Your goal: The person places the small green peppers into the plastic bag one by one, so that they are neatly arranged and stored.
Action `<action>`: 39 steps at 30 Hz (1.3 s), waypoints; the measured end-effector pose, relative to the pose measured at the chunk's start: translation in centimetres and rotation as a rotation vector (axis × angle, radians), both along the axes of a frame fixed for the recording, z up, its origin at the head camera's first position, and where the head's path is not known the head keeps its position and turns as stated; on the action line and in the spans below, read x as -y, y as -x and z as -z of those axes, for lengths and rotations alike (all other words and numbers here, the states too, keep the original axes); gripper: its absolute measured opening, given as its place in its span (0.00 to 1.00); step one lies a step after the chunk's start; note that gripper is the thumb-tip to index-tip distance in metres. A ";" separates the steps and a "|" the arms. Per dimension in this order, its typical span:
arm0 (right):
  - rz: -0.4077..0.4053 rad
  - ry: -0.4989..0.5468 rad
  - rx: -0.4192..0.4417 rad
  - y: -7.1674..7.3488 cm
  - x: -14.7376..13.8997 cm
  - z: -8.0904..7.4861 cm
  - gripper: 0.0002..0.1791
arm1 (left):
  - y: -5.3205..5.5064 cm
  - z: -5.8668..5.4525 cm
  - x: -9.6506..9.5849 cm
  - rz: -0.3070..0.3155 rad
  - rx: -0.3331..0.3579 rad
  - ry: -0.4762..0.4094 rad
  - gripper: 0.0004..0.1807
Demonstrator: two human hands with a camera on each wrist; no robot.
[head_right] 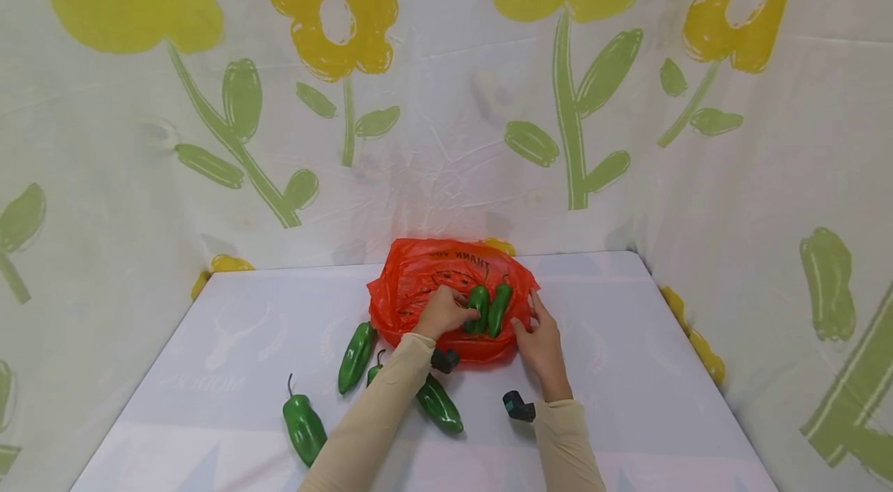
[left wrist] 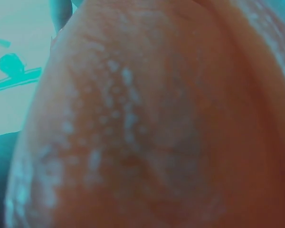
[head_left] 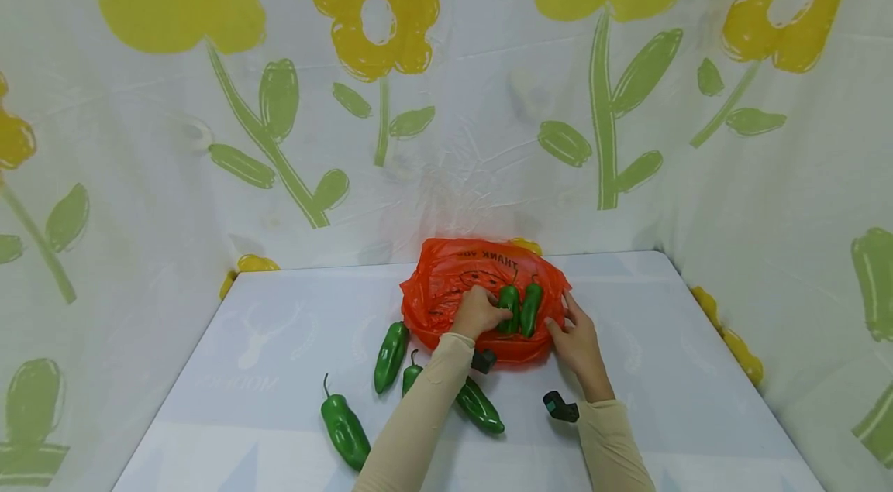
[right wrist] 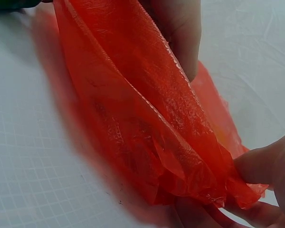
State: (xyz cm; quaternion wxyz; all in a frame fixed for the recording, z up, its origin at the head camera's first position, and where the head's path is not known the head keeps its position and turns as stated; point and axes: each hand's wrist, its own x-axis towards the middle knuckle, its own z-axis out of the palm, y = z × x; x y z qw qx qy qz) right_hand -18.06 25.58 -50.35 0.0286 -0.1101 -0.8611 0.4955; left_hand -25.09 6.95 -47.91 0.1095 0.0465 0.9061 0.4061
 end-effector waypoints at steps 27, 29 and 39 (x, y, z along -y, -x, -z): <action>-0.004 0.012 0.000 -0.1 -0.1 0.0 0.40 | -0.2 -1.3 1.6 0.040 -0.072 -0.029 0.24; -0.007 0.008 -0.006 -0.1 -0.1 -0.1 0.40 | -0.3 -1.7 1.8 0.032 -0.073 -0.052 0.25; -0.009 0.002 -0.021 0.0 0.0 0.0 0.40 | -1.6 -4.2 3.5 0.007 -0.119 -0.194 0.23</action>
